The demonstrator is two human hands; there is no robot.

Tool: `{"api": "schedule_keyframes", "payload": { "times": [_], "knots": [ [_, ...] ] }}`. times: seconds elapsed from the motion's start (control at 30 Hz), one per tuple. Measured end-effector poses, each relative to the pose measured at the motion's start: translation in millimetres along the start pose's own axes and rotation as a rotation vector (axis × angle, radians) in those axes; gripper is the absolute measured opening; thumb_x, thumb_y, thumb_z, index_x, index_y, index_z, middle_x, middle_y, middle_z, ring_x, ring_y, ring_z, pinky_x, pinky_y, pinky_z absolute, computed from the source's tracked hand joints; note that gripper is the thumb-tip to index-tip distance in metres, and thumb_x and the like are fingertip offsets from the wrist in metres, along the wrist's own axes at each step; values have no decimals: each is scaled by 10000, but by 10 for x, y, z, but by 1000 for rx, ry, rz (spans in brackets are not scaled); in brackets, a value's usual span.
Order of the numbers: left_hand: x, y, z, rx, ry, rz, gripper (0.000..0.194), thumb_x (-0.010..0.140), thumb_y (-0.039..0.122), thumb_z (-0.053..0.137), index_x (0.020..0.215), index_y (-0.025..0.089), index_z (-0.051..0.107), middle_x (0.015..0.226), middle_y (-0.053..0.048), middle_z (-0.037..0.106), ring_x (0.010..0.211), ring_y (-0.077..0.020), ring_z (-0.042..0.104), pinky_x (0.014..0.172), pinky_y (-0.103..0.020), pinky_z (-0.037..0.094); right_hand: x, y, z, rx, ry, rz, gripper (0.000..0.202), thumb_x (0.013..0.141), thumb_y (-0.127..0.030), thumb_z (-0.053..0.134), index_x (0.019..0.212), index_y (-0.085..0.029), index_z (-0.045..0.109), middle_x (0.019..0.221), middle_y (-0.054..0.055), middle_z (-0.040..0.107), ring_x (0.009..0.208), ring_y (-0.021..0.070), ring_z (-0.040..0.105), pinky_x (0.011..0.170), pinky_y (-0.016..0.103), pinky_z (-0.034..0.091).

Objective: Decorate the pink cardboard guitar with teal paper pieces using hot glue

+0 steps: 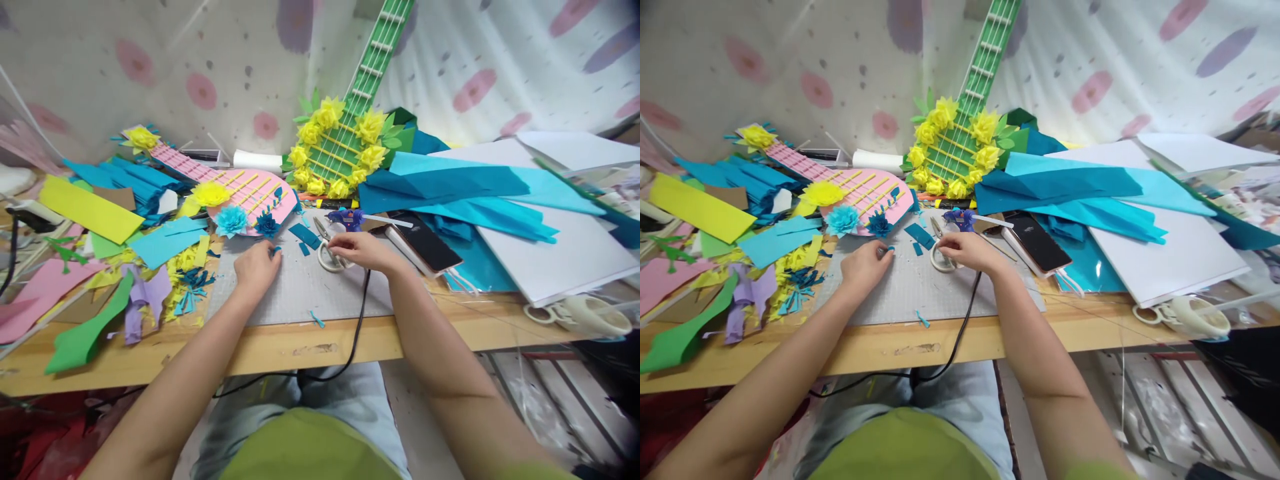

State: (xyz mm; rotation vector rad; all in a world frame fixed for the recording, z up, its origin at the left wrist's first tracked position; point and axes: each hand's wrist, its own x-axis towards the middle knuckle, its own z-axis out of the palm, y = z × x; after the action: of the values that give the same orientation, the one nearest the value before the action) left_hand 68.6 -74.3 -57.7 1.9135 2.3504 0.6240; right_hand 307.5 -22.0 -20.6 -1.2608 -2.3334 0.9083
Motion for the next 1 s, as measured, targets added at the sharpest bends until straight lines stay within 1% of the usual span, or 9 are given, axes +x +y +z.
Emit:
{"api": "schedule_keyframes", "payload": {
  "times": [0.2, 0.37, 0.47, 0.53, 0.6, 0.67, 0.8, 0.9, 1.0],
  "knots": [
    [62, 28, -1, -102, -69, -192, 181, 734, 392, 588, 811, 242, 653, 844, -70, 711, 811, -267, 649, 616, -337, 422, -173, 177, -238, 22, 5, 142, 252, 736, -428, 571, 823, -210, 661, 786, 29, 679, 711, 166, 590, 637, 278, 427],
    [53, -20, 21, -186, -8, -134, 107, 728, 340, 603, 711, 239, 636, 757, -33, 674, 735, -215, 621, 595, -304, 412, -205, 356, -333, -103, 172, 212, 281, 721, -485, 603, 723, -205, 620, 716, 31, 635, 669, 161, 547, 596, 282, 396],
    [35, -57, 37, -298, 82, -21, 83, 732, 299, 601, 727, 221, 630, 869, -39, 661, 775, -184, 608, 645, -294, 434, -99, 401, -224, -90, 372, 215, 340, 701, -500, 639, 824, -184, 620, 786, 55, 638, 716, 181, 561, 640, 299, 421],
    [33, -84, 51, -433, 89, -10, 97, 742, 303, 588, 744, 211, 620, 847, -29, 657, 759, -164, 602, 672, -288, 448, 11, 401, -105, -119, 439, 197, 389, 692, -489, 659, 901, -162, 631, 885, 95, 650, 821, 221, 583, 724, 336, 444],
    [40, -107, 66, -626, 52, -72, 129, 730, 324, 590, 761, 200, 607, 756, -16, 648, 703, -153, 599, 634, -274, 458, 121, 394, 14, -137, 472, 195, 427, 717, -480, 643, 992, -154, 629, 1002, 129, 647, 942, 255, 586, 811, 369, 445],
    [51, -123, 77, -835, 4, -152, 198, 687, 344, 623, 807, 189, 603, 700, -10, 635, 656, -152, 601, 550, -253, 456, 208, 396, 104, -131, 485, 293, 455, 742, -482, 620, 1038, -137, 622, 1060, 159, 640, 1003, 279, 586, 854, 389, 440],
    [71, -132, 62, -1094, -46, -273, 348, 576, 349, 713, 853, 164, 612, 698, -20, 641, 656, -165, 629, 509, -250, 481, 280, 425, 170, -113, 485, 450, 455, 779, -514, 565, 998, -123, 642, 1025, 183, 659, 997, 308, 605, 855, 408, 444],
    [80, -124, 29, -1182, -58, -354, 324, 542, 323, 732, 791, 150, 617, 686, -29, 644, 659, -172, 642, 523, -256, 496, 269, 411, 177, -5, 569, 422, 442, 765, -511, 575, 987, -136, 649, 985, 158, 677, 956, 287, 622, 840, 394, 455],
    [82, -109, 5, -1199, -67, -373, 294, 543, 309, 725, 765, 144, 626, 664, -26, 641, 632, -167, 640, 510, -248, 493, 243, 332, 228, 273, 602, 273, 474, 745, -541, 576, 1003, -148, 641, 943, 114, 689, 848, 228, 638, 769, 350, 487]
  ]
}}
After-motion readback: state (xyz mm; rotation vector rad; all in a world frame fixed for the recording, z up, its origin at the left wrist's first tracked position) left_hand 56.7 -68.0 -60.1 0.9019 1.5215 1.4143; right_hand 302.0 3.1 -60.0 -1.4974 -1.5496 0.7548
